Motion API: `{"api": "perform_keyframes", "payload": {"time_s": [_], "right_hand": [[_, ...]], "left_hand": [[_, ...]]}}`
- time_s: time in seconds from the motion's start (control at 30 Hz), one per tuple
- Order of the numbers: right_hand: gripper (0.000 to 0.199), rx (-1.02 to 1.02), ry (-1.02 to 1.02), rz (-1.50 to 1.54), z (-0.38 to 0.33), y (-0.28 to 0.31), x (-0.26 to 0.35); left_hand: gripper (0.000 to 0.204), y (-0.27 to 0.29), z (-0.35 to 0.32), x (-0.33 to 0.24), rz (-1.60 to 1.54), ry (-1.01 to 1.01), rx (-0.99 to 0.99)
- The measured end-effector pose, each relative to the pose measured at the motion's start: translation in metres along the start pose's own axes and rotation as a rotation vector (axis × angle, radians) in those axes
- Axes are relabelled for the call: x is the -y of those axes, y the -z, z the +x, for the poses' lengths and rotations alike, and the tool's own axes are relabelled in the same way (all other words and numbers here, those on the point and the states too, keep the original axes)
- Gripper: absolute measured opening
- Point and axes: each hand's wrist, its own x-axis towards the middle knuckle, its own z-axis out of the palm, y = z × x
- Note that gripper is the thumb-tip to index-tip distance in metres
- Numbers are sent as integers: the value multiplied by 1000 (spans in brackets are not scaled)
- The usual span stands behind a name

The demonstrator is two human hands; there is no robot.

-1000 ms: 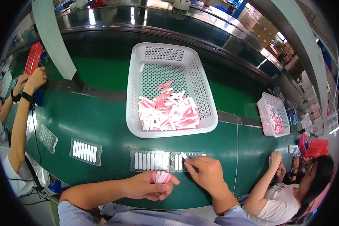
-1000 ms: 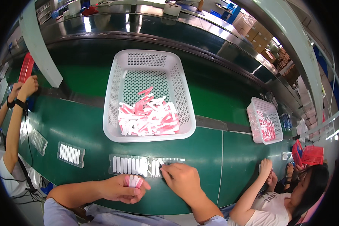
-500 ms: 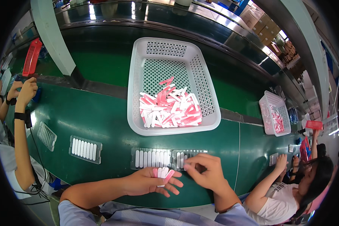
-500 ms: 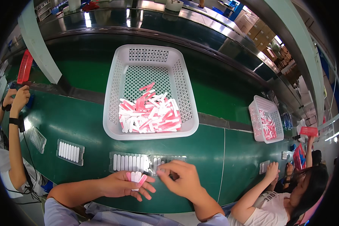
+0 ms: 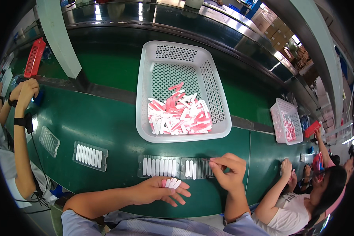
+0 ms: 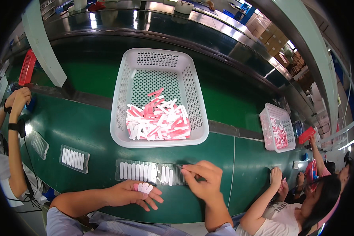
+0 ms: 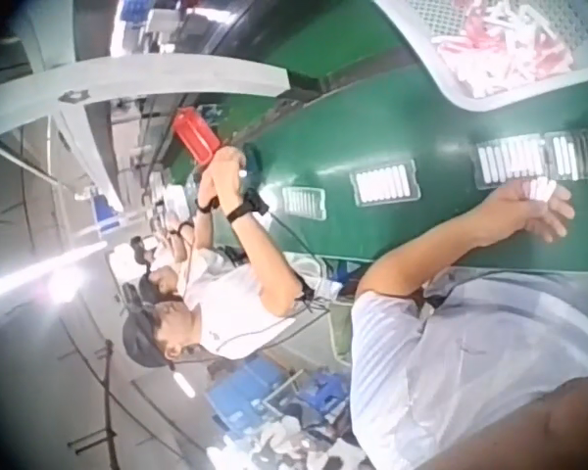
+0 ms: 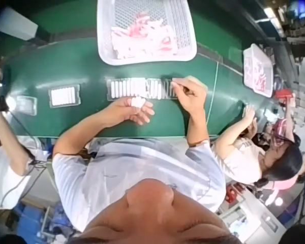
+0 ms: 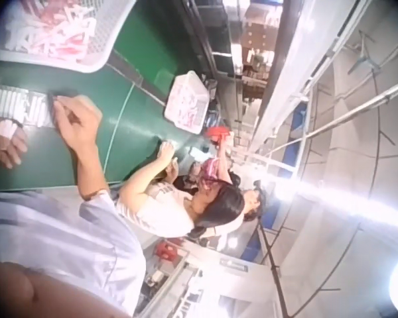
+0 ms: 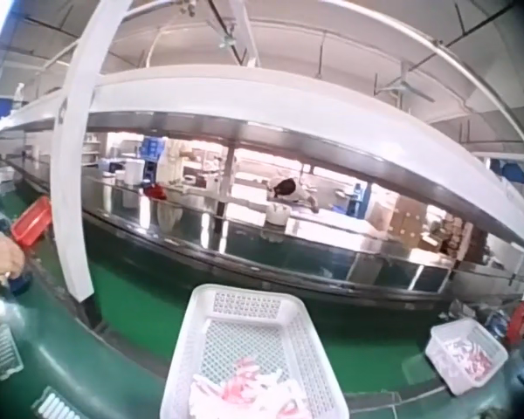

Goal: The person assembles small pink and white plastic components into plastic trays by hand.

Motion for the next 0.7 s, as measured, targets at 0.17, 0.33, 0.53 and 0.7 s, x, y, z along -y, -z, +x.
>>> {"api": "perform_keyframes", "payload": {"time_s": [0.17, 0.33, 0.53, 0.7], "right_hand": [[18, 453, 48, -257, 7, 18, -18], [25, 711, -110, -195, 7, 30, -10], [25, 424, -86, -37, 2, 12, -9], [28, 352, -17, 270, -15, -22, 19]], "left_hand": [[40, 1, 0, 5, -34, -17, 28], [37, 4, -1, 8, -54, 11, 77], [40, 4, 1, 6, -147, 15, 111], [41, -2, 2, 9, -85, 28, 158]]}}
